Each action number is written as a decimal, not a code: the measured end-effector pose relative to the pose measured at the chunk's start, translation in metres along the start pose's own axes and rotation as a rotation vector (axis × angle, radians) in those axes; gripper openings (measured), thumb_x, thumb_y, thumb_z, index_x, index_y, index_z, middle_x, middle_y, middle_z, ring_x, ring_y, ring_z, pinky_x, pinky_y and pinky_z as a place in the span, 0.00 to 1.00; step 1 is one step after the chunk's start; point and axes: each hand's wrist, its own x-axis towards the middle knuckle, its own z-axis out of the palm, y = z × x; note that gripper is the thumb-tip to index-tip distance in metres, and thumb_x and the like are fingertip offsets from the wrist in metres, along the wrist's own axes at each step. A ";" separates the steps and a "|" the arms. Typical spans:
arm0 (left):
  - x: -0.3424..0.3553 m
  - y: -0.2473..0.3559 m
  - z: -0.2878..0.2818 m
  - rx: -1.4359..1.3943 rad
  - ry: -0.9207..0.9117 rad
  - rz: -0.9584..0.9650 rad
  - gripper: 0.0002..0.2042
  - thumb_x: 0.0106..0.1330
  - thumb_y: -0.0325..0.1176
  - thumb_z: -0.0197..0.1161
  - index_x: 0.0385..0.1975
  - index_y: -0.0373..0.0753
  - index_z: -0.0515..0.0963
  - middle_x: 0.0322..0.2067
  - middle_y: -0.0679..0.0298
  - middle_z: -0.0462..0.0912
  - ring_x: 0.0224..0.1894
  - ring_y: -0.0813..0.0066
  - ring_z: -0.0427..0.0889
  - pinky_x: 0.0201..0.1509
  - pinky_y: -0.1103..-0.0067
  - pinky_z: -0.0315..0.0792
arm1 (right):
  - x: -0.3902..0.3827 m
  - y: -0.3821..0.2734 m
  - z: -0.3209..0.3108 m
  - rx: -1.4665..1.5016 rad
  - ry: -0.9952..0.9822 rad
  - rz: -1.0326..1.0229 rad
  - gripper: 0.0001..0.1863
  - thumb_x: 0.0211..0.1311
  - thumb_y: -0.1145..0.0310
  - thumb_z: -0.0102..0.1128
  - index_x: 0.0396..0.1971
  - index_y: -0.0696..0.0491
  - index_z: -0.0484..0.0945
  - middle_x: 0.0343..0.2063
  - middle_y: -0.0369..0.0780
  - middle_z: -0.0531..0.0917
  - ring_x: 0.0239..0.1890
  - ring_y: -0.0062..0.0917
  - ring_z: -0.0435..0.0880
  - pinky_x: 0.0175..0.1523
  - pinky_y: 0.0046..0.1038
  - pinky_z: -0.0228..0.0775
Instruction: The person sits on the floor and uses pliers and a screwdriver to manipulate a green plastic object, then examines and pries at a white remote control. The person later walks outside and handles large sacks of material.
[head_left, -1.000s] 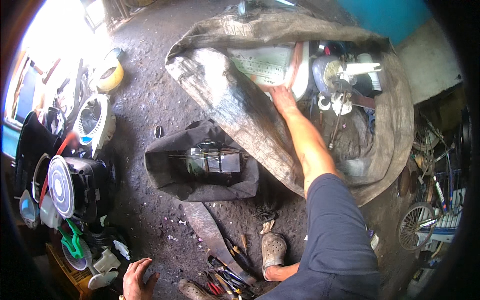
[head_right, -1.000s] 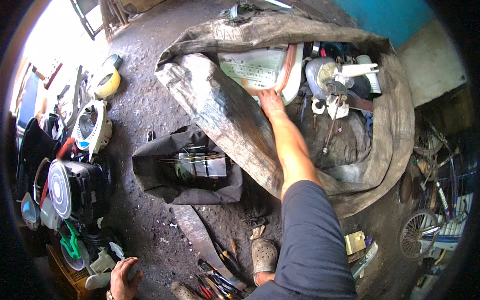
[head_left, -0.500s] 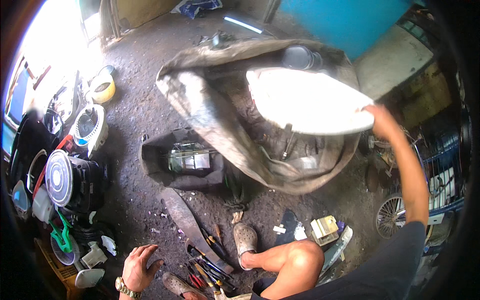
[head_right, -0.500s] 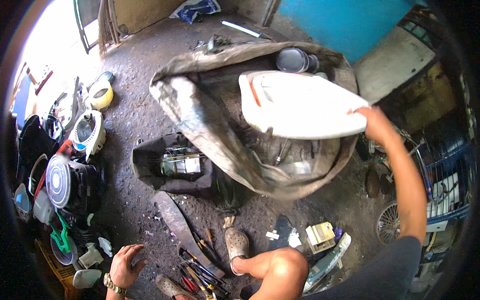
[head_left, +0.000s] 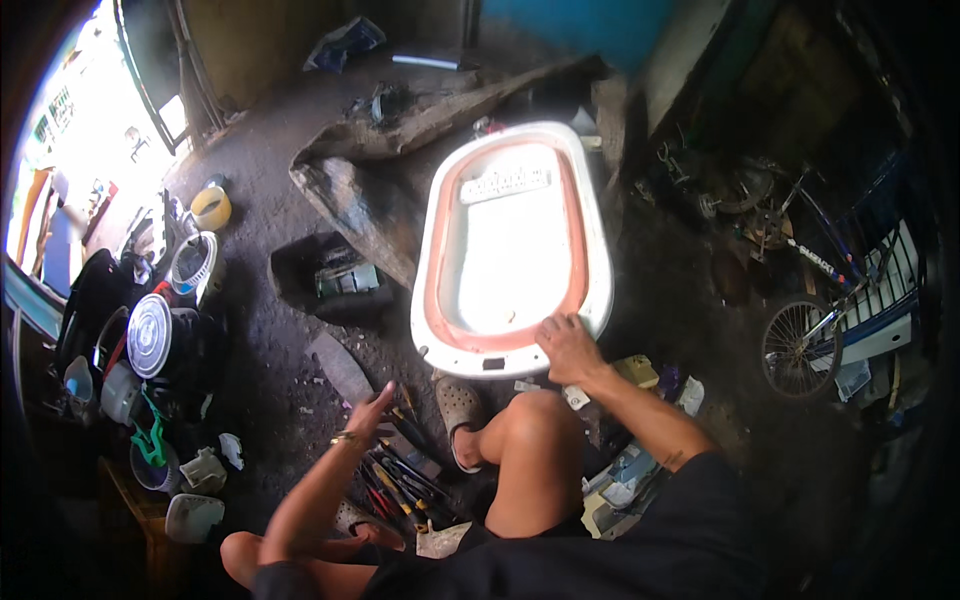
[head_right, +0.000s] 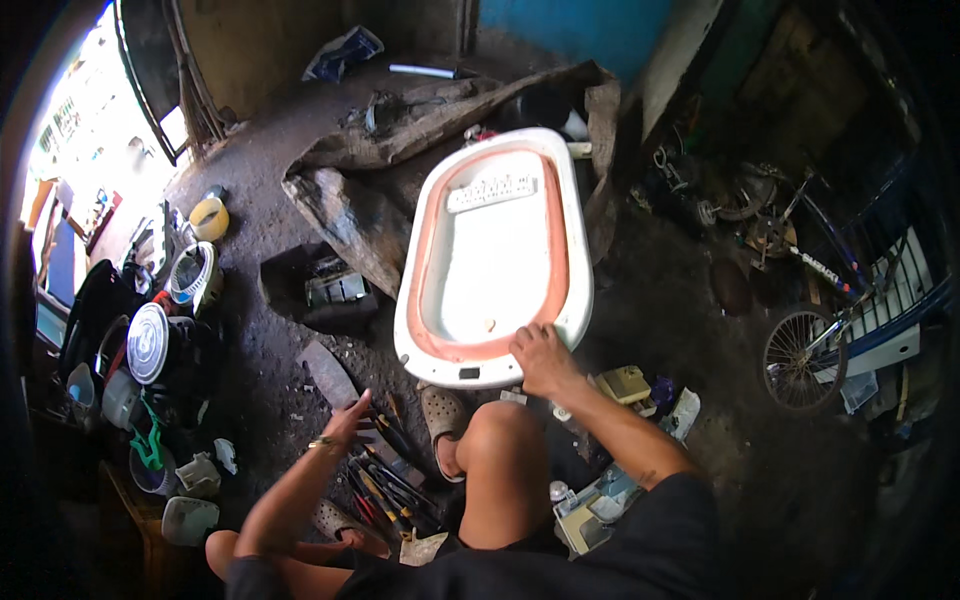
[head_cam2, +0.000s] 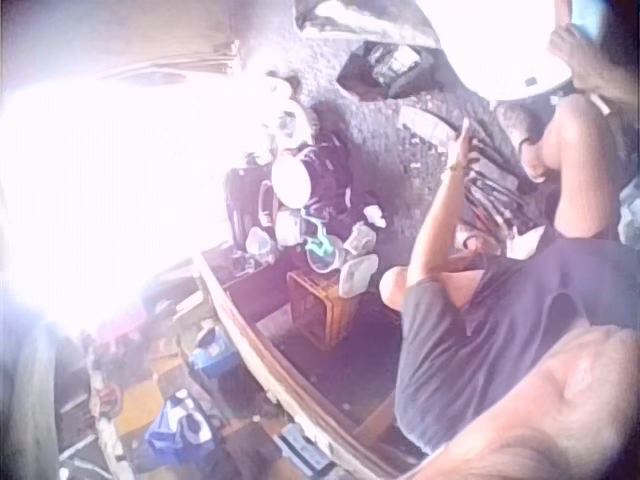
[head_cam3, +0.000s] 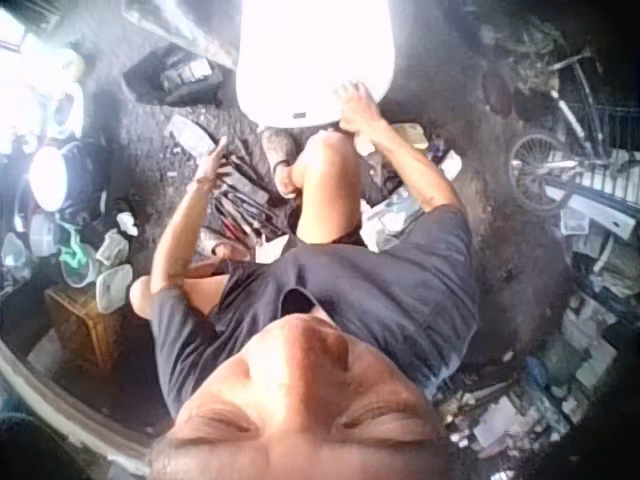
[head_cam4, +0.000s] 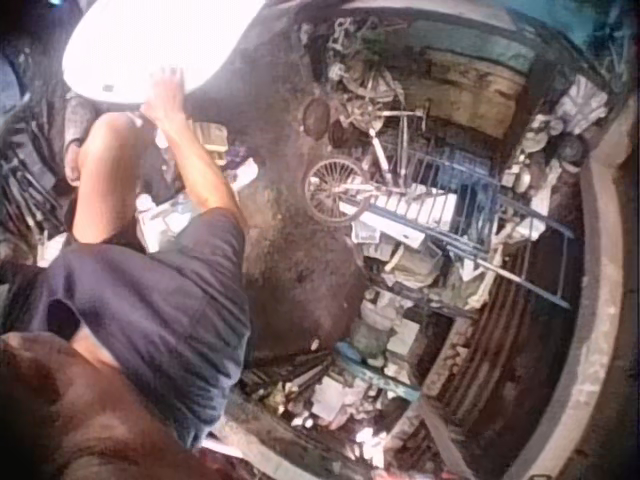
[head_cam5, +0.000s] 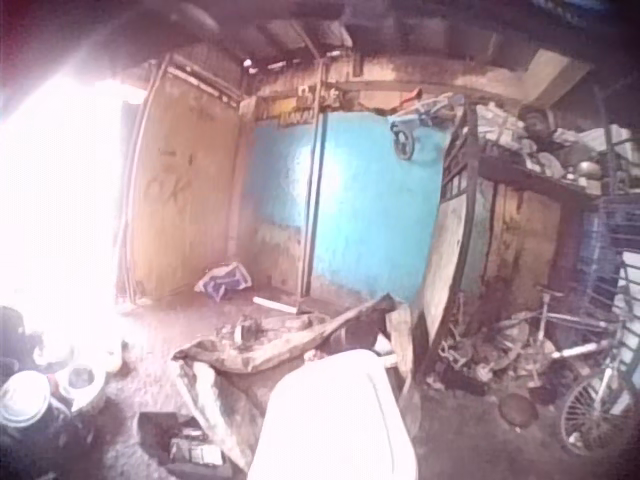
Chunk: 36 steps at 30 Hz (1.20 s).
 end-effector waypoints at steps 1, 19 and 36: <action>0.044 -0.010 0.027 -0.191 -0.076 -0.049 0.43 0.61 0.67 0.60 0.66 0.38 0.65 0.61 0.54 0.72 0.55 0.56 0.76 0.53 0.56 0.72 | -0.016 0.000 -0.001 0.015 0.063 0.029 0.23 0.39 0.74 0.62 0.42 0.56 0.76 0.43 0.44 0.75 0.52 0.38 0.72 0.60 0.39 0.61; 0.124 -0.100 0.083 -0.666 0.099 -0.035 0.29 0.67 0.40 0.67 0.62 0.28 0.68 0.53 0.55 0.78 0.50 0.58 0.81 0.50 0.62 0.78 | 0.132 0.101 0.119 0.284 0.161 0.338 0.44 0.51 0.55 0.74 0.68 0.45 0.64 0.69 0.45 0.61 0.70 0.49 0.60 0.69 0.49 0.60; -0.007 -0.043 -0.059 -0.215 0.295 0.301 0.14 0.69 0.40 0.64 0.43 0.35 0.79 0.36 0.62 0.86 0.31 0.76 0.83 0.32 0.79 0.74 | 0.054 0.062 -0.008 2.348 -0.007 0.298 0.39 0.64 0.37 0.53 0.61 0.58 0.70 0.41 0.48 0.84 0.34 0.37 0.87 0.38 0.37 0.83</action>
